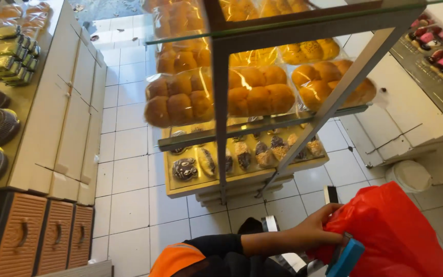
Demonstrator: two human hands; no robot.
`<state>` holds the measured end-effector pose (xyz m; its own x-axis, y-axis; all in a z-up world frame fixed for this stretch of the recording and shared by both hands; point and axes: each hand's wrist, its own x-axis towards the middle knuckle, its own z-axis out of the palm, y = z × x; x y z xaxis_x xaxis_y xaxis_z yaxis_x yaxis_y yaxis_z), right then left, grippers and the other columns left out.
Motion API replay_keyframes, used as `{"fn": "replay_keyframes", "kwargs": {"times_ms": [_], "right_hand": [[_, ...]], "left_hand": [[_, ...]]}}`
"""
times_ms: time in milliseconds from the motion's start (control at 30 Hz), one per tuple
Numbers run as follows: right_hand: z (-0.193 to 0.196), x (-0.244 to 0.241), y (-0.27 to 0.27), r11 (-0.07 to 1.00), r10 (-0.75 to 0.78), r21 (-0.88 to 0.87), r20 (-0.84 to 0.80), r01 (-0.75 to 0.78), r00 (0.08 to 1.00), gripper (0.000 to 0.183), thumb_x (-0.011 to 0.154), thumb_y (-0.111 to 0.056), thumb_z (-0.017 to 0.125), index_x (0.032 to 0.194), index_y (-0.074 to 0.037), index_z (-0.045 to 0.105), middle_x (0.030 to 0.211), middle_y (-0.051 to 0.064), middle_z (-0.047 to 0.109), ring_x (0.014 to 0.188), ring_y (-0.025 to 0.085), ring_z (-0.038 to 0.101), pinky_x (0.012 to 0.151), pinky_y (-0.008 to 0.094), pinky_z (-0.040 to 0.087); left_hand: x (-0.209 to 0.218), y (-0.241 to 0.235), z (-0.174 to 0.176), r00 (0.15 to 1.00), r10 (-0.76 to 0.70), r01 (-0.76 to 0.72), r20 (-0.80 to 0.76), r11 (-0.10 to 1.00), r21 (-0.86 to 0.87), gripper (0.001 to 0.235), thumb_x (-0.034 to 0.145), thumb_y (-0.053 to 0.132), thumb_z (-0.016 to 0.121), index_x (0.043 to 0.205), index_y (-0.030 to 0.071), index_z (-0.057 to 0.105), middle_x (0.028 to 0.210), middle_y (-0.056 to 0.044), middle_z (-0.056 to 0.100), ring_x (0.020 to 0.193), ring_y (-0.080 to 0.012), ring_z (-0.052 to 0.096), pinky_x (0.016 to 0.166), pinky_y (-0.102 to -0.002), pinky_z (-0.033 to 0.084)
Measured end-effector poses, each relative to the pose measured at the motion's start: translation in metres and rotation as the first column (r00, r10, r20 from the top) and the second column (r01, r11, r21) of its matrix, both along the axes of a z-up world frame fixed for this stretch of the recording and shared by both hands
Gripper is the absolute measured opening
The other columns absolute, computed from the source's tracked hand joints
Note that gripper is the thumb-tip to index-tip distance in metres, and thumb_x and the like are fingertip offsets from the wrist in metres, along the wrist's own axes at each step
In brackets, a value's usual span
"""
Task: The person picks up plastic containers of decorated donuts, uses a blue stapler to seal the lids, and then arranges the containers inside a glass display case.
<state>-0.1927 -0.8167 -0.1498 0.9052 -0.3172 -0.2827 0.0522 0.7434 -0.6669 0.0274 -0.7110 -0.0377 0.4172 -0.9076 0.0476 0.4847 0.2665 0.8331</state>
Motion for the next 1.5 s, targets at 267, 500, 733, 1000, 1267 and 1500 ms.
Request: {"fn": "replay_keyframes", "kwargs": {"times_ms": [267,500,733,1000,1267,1500], "right_hand": [[0.108,0.156,-0.158,0.952,-0.307,-0.020,-0.072,0.307,0.949,0.047,0.108,-0.040,0.047,0.148,-0.014,0.052,0.136,0.007,0.063,0.117,0.024,0.061,0.103,0.045,0.045],[-0.078,0.143,-0.338,0.700,-0.713,-0.038,-0.076,0.713,0.697,0.019,0.106,-0.030,0.050,0.111,-0.012,0.051,0.097,0.007,0.063,0.091,0.024,0.064,0.085,0.047,0.051],[0.031,0.168,-0.450,0.738,-0.566,-0.358,0.134,0.572,0.814,0.036,0.108,-0.037,0.057,0.103,-0.002,0.063,0.071,-0.001,0.045,0.067,0.012,0.044,0.070,0.035,0.044],[0.113,0.211,-0.622,0.559,-0.386,-0.826,-0.181,0.074,0.905,0.037,0.086,-0.025,0.083,0.109,0.000,0.069,0.079,0.002,0.056,0.071,0.010,0.048,0.062,0.027,0.041],[0.112,0.227,-0.742,0.440,-0.511,-0.852,0.021,0.282,0.859,0.043,0.085,-0.014,0.080,0.124,-0.001,0.066,0.092,0.001,0.070,0.080,0.007,0.064,0.070,0.023,0.054],[0.060,0.199,-0.878,0.345,-0.775,-0.614,0.241,0.710,0.584,0.024,0.093,-0.007,0.078,0.112,-0.001,0.064,0.097,0.001,0.066,0.086,0.009,0.061,0.076,0.026,0.049]], "left_hand": [[0.090,-0.208,-0.054,0.989,0.094,-0.081,-0.110,0.990,0.119,0.077,0.082,0.007,0.074,0.151,0.005,0.039,0.113,-0.012,0.069,0.100,-0.0191,0.069,0.088,-0.033,0.057],[0.143,-0.346,-0.007,0.992,0.047,-0.024,-0.117,0.981,0.191,0.070,0.082,0.001,0.069,0.145,0.009,0.040,0.117,-0.010,0.066,0.098,-0.0181,0.068,0.084,-0.034,0.058],[0.160,-0.508,-0.021,0.973,0.231,-0.228,0.001,0.957,0.178,0.072,0.079,-0.002,0.067,0.145,0.007,0.039,0.129,-0.013,0.064,0.113,-0.0217,0.067,0.094,-0.035,0.055],[0.153,-0.669,0.002,0.932,0.309,-0.331,0.190,0.939,0.097,0.077,0.076,-0.004,0.066,0.147,0.003,0.035,0.130,-0.015,0.061,0.115,-0.0213,0.064,0.094,-0.034,0.055],[0.169,-0.788,0.009,0.984,0.156,-0.156,0.086,0.988,-0.004,0.077,0.084,-0.002,0.076,0.147,0.005,0.033,0.137,-0.016,0.058,0.125,-0.0248,0.060,0.105,-0.036,0.052],[0.266,-0.945,0.073,0.982,0.136,-0.146,-0.128,0.987,-0.069,0.082,0.082,0.001,0.075,0.153,0.006,0.035,0.144,-0.016,0.055,0.132,-0.0290,0.056,0.108,-0.044,0.050]]}}
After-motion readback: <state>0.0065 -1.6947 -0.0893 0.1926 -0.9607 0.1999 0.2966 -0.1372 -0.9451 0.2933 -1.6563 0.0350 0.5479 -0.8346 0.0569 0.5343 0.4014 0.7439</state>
